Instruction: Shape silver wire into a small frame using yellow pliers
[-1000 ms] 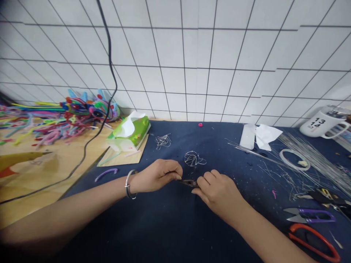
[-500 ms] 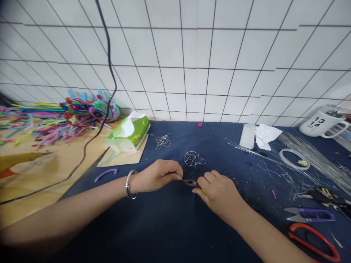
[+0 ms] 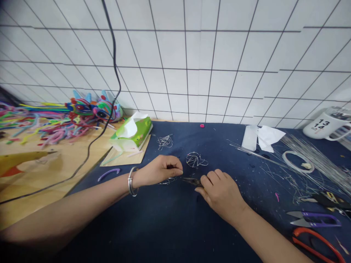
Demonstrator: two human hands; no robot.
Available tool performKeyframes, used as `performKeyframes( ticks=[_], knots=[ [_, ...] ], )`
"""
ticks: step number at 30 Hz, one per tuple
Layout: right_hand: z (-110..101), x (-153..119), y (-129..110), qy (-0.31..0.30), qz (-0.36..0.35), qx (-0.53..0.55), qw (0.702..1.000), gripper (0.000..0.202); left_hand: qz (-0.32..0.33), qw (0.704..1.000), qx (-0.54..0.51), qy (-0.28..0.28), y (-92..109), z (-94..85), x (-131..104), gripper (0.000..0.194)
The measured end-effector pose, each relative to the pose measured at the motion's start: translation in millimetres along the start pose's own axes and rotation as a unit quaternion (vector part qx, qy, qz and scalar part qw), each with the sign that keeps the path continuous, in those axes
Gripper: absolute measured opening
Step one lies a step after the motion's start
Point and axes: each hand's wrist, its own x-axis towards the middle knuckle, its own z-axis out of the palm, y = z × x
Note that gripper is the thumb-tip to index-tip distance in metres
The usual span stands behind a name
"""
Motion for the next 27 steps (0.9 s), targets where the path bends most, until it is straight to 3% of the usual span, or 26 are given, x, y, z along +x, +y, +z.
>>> performKeyframes(
  ticks=[3,6,12,27],
  knots=[
    [-3,-1,2,0.02,-0.006,-0.04,0.999,0.021,-0.104,0.987,-0.119,-0.011,-8,3.2,1,0.018],
    [-6,-2,3,0.041,-0.035,-0.09,0.994,0.023,-0.158,0.962,-0.219,-0.028,-11,7.7,0,0.018],
    [-12,-3,-3,0.063,-0.101,-0.14,0.983,0.023,-0.182,0.926,-0.326,-0.051,-10,15.3,-2,0.013],
    [-14,-1,-7,0.085,-0.107,-0.147,0.98,0.024,-0.202,0.889,-0.4,-0.093,-10,20.0,-4,0.014]
  ],
)
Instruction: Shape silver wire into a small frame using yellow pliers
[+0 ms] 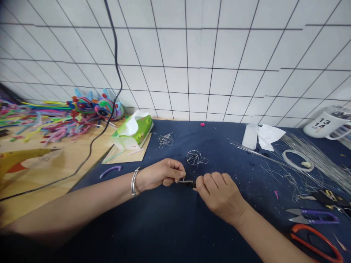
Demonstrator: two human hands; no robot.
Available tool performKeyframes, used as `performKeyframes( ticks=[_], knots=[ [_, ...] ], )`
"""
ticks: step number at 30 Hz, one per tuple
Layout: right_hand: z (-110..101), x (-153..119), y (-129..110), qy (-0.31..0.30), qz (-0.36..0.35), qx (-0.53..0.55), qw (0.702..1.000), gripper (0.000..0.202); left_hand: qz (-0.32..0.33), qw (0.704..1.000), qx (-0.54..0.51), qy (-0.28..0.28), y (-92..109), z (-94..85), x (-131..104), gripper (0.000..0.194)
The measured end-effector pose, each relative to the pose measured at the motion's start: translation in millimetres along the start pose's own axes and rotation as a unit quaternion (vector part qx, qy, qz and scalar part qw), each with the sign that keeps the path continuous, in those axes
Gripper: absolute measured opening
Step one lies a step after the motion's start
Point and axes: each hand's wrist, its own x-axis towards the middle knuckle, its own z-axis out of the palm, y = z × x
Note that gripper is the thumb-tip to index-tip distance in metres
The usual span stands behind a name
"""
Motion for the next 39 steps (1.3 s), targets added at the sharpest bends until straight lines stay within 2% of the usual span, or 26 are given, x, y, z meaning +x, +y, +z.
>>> performKeyframes(
  ticks=[13,18,22,29,33,36,39],
  knots=[
    [0,-2,1,-0.004,-0.011,0.005,1.0,0.025,-0.025,0.999,-0.01,-0.024,0,0.4,-1,0.016],
    [-3,-1,-1,-0.022,-0.007,0.013,1.0,0.026,-0.003,1.0,0.029,0.01,2,3.4,-3,0.018],
    [-5,0,-4,-0.04,0.005,0.029,0.999,0.026,0.039,0.991,0.114,0.059,7,6.7,-5,0.017],
    [-5,2,-9,-0.082,0.053,0.069,0.993,0.023,0.162,0.933,0.302,0.109,9,8.6,-9,0.012],
    [-5,2,-13,-0.1,0.085,0.113,0.985,0.022,0.235,0.886,0.383,0.118,10,8.8,-11,0.01],
    [-5,2,-15,-0.112,0.108,0.146,0.977,0.023,0.289,0.851,0.424,0.108,11,8.4,-12,0.01],
    [-5,2,-17,-0.117,0.128,0.163,0.971,0.024,0.323,0.832,0.437,0.11,10,7.4,-12,0.011]
  ],
)
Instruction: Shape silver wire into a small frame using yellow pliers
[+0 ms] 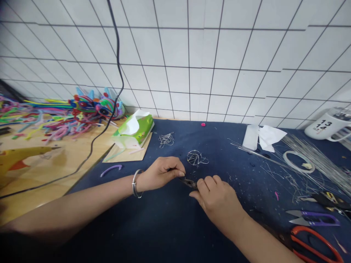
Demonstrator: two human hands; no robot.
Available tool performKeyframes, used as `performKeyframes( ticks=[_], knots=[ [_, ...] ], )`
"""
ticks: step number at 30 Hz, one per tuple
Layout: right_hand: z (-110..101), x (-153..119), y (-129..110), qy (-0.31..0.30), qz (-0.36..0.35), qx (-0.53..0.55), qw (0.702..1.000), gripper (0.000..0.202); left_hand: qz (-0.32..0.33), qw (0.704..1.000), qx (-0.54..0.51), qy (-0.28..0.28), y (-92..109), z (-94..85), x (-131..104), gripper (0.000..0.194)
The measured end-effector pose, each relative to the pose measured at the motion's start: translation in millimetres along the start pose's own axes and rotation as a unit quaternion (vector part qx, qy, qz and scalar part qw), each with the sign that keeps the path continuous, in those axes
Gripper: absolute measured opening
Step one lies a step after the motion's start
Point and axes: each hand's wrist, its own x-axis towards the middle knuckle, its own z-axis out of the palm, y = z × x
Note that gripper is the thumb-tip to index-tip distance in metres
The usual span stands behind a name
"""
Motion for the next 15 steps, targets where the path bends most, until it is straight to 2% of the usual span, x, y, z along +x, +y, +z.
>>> performKeyframes(
  ticks=[4,10,15],
  knots=[
    [-0.5,-1.0,-2.2,-0.003,0.016,0.012,1.0,0.023,0.021,1.0,0.014,-0.001,-1.5,0.5,-0.5,0.013],
    [-0.9,-2.6,-5.3,-0.013,0.025,0.036,0.999,0.023,0.048,0.997,0.033,-0.047,-2.6,-2.3,-0.9,0.017],
    [1.8,-3.3,-5.7,-0.023,0.029,0.056,0.998,0.024,0.044,0.996,0.031,-0.075,-3.2,-2.3,-0.1,0.017]
  ],
)
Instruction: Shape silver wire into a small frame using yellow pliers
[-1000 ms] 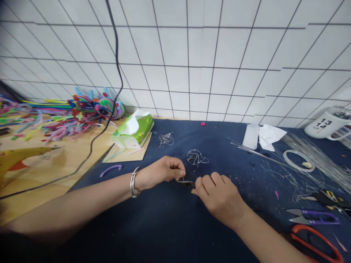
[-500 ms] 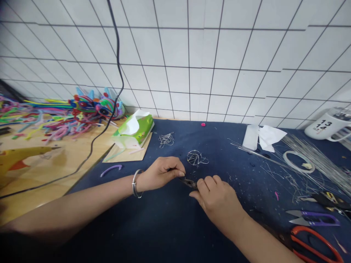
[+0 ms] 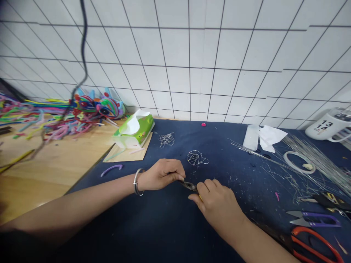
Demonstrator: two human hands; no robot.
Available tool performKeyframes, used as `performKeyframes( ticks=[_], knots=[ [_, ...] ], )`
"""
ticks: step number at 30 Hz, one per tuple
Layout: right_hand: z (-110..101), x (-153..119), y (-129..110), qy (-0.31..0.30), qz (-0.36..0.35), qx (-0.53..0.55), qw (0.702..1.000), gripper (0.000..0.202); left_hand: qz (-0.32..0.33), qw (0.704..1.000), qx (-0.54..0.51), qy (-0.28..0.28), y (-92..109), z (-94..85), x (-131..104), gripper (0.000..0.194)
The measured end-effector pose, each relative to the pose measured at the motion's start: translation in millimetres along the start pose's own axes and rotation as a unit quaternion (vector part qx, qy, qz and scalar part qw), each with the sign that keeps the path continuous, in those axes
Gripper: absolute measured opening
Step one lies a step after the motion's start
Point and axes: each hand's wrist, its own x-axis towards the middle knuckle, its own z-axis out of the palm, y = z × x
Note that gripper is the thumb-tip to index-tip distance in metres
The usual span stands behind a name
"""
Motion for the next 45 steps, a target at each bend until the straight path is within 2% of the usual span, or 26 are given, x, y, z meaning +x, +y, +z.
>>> performKeyframes(
  ticks=[5,7,10,13,17,24,30,38,42,45],
  knots=[
    [9,1,1,-0.029,0.029,0.007,0.999,0.024,-0.034,0.999,-0.015,-0.028,-6,-7.2,4,0.014],
    [13,1,1,-0.04,0.041,0.007,0.998,0.025,-0.064,0.998,-0.007,-0.026,-15,-14.1,6,0.014],
    [16,1,2,-0.052,0.047,0.01,0.997,0.025,-0.097,0.993,0.036,-0.057,-35,-25.5,6,0.014],
    [17,1,4,-0.056,0.042,0.016,0.997,0.024,-0.109,0.988,0.078,-0.08,-51,-33.3,5,0.016],
    [18,1,6,-0.061,0.032,0.02,0.997,0.021,-0.089,0.986,0.109,-0.094,-58,-35.1,4,0.015],
    [17,2,5,-0.066,0.027,0.02,0.997,0.018,-0.1,0.985,0.138,-0.044,-49,-31.0,4,0.011],
    [17,3,6,-0.077,0.026,0.018,0.997,0.017,-0.074,0.981,0.133,-0.116,-34,-24.5,3,0.011],
    [16,3,6,-0.048,0.008,0.013,0.999,0.016,-0.099,0.969,0.174,-0.143,-27,-18.9,1,0.008],
    [16,3,7,-0.049,0.004,0.018,0.999,0.015,-0.104,0.976,0.16,-0.105,-20,-20.0,1,0.007],
    [15,3,8,-0.062,0.007,0.026,0.998,0.014,-0.13,0.985,0.09,-0.069,-17,-20.2,2,0.007]
  ],
)
